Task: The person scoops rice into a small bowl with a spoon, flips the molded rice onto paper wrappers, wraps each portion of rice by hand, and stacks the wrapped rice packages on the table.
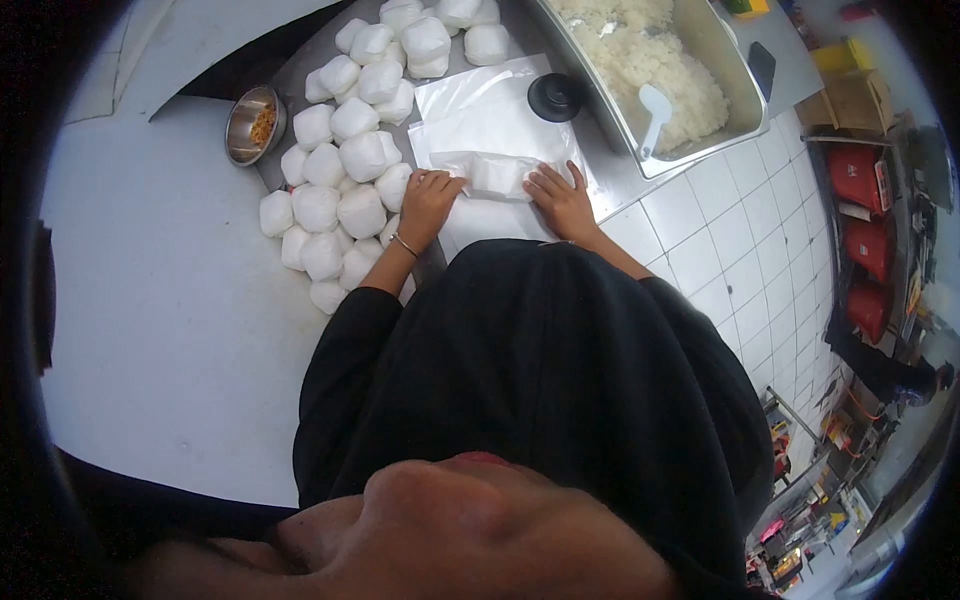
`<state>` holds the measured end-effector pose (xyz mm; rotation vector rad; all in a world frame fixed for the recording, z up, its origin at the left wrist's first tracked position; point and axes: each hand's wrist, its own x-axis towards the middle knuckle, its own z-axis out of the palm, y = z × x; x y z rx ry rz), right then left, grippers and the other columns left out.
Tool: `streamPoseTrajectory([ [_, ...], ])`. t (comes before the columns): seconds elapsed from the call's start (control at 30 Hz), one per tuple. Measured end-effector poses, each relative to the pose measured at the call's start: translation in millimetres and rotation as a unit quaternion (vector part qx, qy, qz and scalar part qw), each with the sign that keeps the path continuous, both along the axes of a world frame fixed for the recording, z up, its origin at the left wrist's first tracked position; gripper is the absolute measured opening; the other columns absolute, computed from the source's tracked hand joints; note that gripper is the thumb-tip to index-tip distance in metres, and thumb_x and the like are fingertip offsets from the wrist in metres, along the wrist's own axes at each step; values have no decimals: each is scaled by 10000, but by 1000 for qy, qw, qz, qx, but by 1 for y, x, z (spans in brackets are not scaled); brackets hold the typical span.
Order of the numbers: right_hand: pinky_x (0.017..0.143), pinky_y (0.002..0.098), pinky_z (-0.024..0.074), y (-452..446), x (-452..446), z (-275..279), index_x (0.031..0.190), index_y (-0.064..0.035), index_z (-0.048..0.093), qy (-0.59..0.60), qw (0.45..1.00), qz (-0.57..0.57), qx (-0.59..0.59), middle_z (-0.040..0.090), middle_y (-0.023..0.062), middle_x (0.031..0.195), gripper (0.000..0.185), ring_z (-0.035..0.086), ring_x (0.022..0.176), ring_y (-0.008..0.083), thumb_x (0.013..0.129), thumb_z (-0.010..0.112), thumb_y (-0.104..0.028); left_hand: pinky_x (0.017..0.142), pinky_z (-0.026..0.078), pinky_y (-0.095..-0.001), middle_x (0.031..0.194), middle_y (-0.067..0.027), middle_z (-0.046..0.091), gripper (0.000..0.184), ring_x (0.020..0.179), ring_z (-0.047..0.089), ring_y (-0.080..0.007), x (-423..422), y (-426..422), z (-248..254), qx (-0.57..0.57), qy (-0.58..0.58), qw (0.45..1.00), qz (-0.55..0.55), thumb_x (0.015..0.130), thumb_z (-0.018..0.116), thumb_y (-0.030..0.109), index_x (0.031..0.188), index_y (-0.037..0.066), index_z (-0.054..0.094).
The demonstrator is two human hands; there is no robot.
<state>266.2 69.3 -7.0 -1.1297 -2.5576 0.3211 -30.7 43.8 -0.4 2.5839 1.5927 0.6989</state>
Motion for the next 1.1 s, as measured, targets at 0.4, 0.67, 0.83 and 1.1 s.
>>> streamPoseTrajectory([
  [0.4,918,483,418,58,-35,43,988,-78,675,-116,940,-145,-288,669,95,973,329,641,1016,300,774,802,-293,832,422,-392,857,-45,622,156,914,597,-249,3,37,-10,-86,61,994,-9,920,648,271,972,123,644],
  [0.67,938,513,431,72,-34,45,1034,-73,611,-153,929,-154,-299,675,108,1081,516,657,1005,317,720,845,-410,827,408,-378,1034,-18,610,521,1006,577,-205,1,65,21,-70,43,996,27,633,861,457,1021,179,651],
  [0.83,923,487,455,58,-29,34,939,-54,650,-100,950,-163,-245,690,126,1030,369,668,980,309,765,815,-335,816,402,-371,926,7,627,424,961,590,-194,-9,88,16,-130,56,989,-41,625,866,424,919,190,668],
  [1.1,824,348,489,47,-21,9,879,-44,609,229,926,-132,-268,606,108,916,196,619,915,309,716,691,27,798,408,-350,851,20,611,180,886,589,-182,-13,60,15,-141,-7,986,-84,721,714,71,844,187,654],
])
